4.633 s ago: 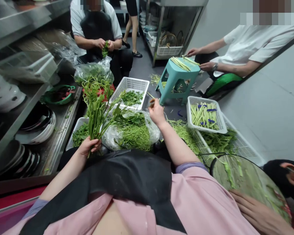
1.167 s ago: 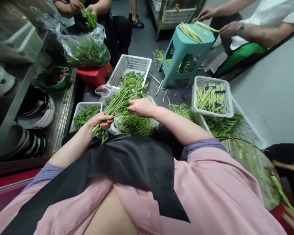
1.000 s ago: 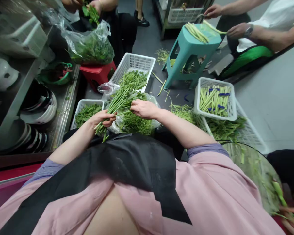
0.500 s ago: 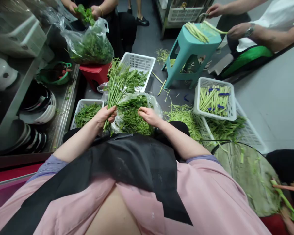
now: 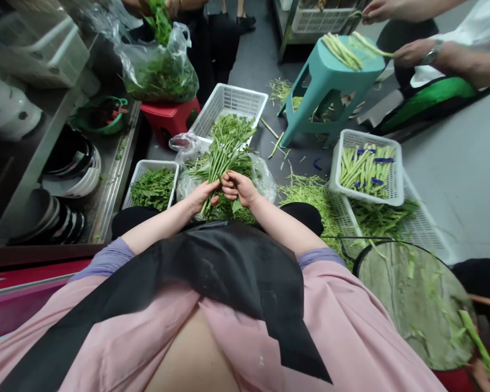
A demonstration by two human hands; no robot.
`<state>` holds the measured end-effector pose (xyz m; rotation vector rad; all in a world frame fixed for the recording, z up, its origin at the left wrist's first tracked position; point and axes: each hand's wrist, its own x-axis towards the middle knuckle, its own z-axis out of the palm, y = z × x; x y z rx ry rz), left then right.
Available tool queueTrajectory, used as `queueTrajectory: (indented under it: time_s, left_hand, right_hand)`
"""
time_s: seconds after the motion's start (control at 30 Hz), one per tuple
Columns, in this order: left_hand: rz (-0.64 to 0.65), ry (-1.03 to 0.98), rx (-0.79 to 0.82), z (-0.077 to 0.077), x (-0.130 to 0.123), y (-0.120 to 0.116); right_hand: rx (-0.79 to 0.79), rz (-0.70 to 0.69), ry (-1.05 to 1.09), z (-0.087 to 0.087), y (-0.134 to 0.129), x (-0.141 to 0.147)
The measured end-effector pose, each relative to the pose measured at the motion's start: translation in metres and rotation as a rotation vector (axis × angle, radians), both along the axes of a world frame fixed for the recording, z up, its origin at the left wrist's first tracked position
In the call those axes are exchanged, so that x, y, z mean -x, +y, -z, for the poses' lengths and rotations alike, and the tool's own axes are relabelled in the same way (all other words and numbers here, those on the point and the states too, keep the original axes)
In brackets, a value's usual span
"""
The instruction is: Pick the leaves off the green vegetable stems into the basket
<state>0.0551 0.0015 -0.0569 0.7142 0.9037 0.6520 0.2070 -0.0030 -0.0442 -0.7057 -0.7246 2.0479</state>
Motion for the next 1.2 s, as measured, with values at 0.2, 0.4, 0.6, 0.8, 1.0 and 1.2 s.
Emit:
queueTrajectory:
  time_s: [0.2,0.4,0.6,0.8,1.0,1.2]
  left_hand:
    - [0.060,0.046,-0.044,-0.001,0.007,-0.001]
    - [0.098,0.155,-0.038,-0.007,0.020,0.004]
    - [0.207,0.179,0.069,-0.021,0.016,0.003]
    - [0.255,0.161,-0.022,-0.026,0.024,0.003]
    - [0.319,0.066,-0.130,-0.031,0.030,-0.001]
    - [0.377,0.042,-0.182,-0.029,0.036,-0.002]
  right_hand:
    - [0.078,0.237,0.115,-0.004,0.009,-0.012]
    - [-0.524,0.581,-0.558,-0.023,0.019,-0.066]
    - [-1.201,-0.160,-1.355,-0.036,-0.005,-0.040]
    - [-1.525,-0.475,-1.719,-0.034,-0.012,-0.032]
    - [-1.051,-0.148,-1.436,-0.012,-0.030,-0.022]
    - [-0.138,0.652,-0.784,0.019,-0.015,-0.036]
